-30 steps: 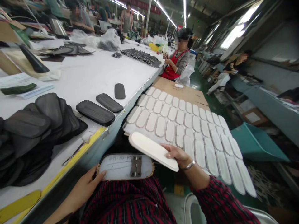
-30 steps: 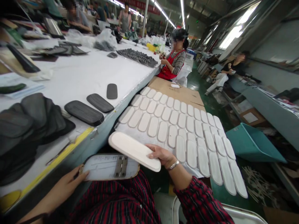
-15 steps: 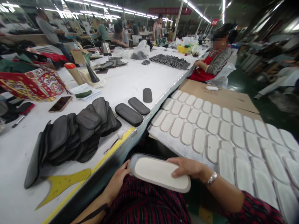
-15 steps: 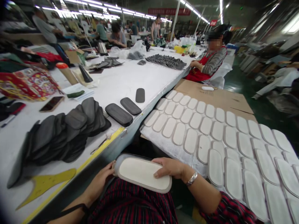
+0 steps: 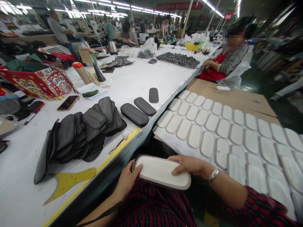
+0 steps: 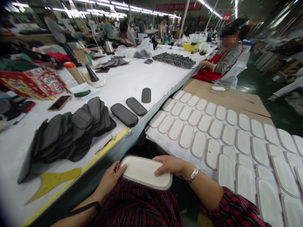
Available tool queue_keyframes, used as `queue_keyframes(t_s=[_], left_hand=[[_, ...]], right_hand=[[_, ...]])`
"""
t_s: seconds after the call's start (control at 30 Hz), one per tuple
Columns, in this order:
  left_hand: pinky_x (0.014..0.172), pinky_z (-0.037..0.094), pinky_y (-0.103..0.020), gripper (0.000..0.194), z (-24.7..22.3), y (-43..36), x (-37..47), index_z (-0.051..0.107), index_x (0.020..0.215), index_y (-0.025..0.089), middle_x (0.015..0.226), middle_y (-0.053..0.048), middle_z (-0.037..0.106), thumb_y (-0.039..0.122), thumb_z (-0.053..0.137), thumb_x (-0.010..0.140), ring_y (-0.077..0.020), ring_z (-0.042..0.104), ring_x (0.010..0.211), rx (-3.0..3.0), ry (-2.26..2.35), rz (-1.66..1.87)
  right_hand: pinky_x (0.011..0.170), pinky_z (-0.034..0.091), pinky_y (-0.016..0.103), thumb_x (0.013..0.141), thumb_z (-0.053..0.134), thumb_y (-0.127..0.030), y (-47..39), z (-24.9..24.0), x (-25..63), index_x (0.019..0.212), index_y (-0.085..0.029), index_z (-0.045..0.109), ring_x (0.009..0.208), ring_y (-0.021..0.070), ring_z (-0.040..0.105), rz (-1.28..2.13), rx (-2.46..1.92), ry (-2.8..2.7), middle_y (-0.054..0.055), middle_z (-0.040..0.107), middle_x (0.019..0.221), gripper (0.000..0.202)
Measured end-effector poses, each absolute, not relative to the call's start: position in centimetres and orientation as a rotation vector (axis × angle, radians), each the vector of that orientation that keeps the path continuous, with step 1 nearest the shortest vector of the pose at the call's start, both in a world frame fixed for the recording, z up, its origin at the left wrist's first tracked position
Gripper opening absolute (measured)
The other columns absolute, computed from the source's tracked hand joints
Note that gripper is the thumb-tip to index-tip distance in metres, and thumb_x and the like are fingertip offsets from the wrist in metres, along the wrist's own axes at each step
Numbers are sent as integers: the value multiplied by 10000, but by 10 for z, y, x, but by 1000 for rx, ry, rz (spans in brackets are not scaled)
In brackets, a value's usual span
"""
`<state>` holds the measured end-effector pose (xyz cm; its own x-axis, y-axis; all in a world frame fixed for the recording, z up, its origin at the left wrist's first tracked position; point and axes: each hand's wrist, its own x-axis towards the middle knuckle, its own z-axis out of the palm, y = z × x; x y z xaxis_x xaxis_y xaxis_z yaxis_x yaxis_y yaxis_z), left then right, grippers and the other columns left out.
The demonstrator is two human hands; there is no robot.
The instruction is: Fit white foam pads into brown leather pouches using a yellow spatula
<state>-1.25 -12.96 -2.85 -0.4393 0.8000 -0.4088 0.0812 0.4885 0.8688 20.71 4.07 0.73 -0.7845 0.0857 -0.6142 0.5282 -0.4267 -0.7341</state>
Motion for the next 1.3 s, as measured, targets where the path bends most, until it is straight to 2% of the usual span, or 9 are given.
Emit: queue_keyframes(t_s=[0.23,0.47,0.63,0.73,0.83,0.93,1.03,1.13,1.3], left_hand=[[860,450,-346,517,-28,-133,-11,529,1156,139,1170,-83,616,494,516,779,-259,586,1015,676,1766,1079],[862,451,-365,483,-31,-133,-12,550,1115,134,1063,-86,655,494,475,801,-266,593,986,817,1901,951],[1034,293,-432,503,-35,-135,-18,427,1285,164,1322,-139,467,323,517,816,-282,402,1227,1698,2242,811],[993,345,-397,456,-22,-125,-23,437,1284,237,1229,-96,548,123,414,843,-233,467,1148,2391,1734,427],[896,431,-349,568,-3,-107,-21,329,1350,235,1133,-71,588,45,387,817,-198,523,1020,2540,1355,39],[813,468,-357,590,11,-93,-8,234,1393,240,1056,-78,592,116,399,840,-206,537,925,2520,1363,-166],[717,485,-388,601,16,-88,13,254,1387,289,1006,-96,576,384,482,839,-249,534,868,2515,1392,-281],[621,491,-385,818,15,-88,30,269,1372,349,1019,-115,543,597,603,667,-301,513,882,2500,1411,-372],[583,495,-357,943,12,-86,35,211,1381,380,1033,-123,504,633,646,582,-305,494,899,2468,1401,-466]], right_hand=[[648,466,240,564,721,-196,41,8,201,959,-172,598,731,141,579,-2194,882,1560,-6,625,844,414],[620,461,227,573,705,-196,37,10,200,949,-177,593,729,141,569,-2143,903,1643,-11,614,829,393],[601,454,230,564,696,-194,40,5,196,919,-184,590,701,143,561,-1915,956,1816,-19,607,785,370],[570,441,221,562,703,-224,41,9,191,874,-180,587,688,146,562,-1659,964,1961,-21,604,756,335],[575,451,228,563,711,-248,41,18,190,827,-168,580,698,158,575,-1472,964,2051,-14,604,746,306],[591,483,247,608,704,-341,43,26,200,808,-151,572,701,164,593,-1605,976,1932,6,613,749,306],[589,519,262,717,613,-409,41,30,222,830,-129,561,657,146,611,-1974,999,1576,28,625,733,307],[558,529,249,783,544,-292,34,33,241,807,-113,542,609,129,620,-2045,1145,1502,39,624,690,180],[447,515,239,829,371,-115,25,45,248,750,-125,498,463,117,606,-1874,1248,1543,33,618,666,149]])
